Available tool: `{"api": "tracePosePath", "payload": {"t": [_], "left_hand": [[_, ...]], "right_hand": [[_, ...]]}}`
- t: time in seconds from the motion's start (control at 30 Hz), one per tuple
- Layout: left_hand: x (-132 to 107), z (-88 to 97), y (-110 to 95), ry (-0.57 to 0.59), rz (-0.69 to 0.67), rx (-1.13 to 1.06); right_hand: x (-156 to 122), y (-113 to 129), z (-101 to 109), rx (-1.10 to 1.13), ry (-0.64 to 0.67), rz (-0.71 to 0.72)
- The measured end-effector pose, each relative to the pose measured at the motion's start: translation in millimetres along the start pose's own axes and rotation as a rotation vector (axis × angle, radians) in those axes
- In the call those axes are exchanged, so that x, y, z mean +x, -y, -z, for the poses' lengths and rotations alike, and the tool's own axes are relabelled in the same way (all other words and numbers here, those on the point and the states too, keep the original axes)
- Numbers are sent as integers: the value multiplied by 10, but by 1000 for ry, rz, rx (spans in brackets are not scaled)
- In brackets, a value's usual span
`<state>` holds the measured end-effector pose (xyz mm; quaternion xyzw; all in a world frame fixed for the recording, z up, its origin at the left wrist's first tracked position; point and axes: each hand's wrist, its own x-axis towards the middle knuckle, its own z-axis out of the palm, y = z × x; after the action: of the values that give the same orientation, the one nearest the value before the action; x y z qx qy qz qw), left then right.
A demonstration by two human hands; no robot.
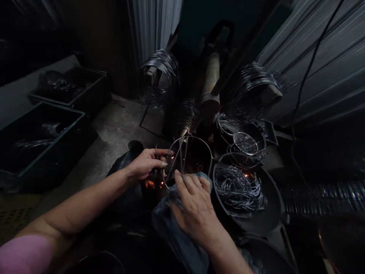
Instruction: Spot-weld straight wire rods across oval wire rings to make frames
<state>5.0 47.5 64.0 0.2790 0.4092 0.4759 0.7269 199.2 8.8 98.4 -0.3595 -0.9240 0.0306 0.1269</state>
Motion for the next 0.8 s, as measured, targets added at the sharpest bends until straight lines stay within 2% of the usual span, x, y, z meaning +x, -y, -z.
{"api": "tracePosePath", "payload": {"t": [0.1,0.3,0.47,0.8], "left_hand": [[-170,177,59,-73,-13,49],[-416,442,177,-97,-16,71],[-462,486,143,-106,-31,78],[-339,445,-42,-79,-55,127]], "right_hand": [[-107,-54,-24,17,59,14],[-108,-135,-278,45,74,94],[-43,-111,-364,30,113,194],[92,-257,-219,17,153,183]]}}
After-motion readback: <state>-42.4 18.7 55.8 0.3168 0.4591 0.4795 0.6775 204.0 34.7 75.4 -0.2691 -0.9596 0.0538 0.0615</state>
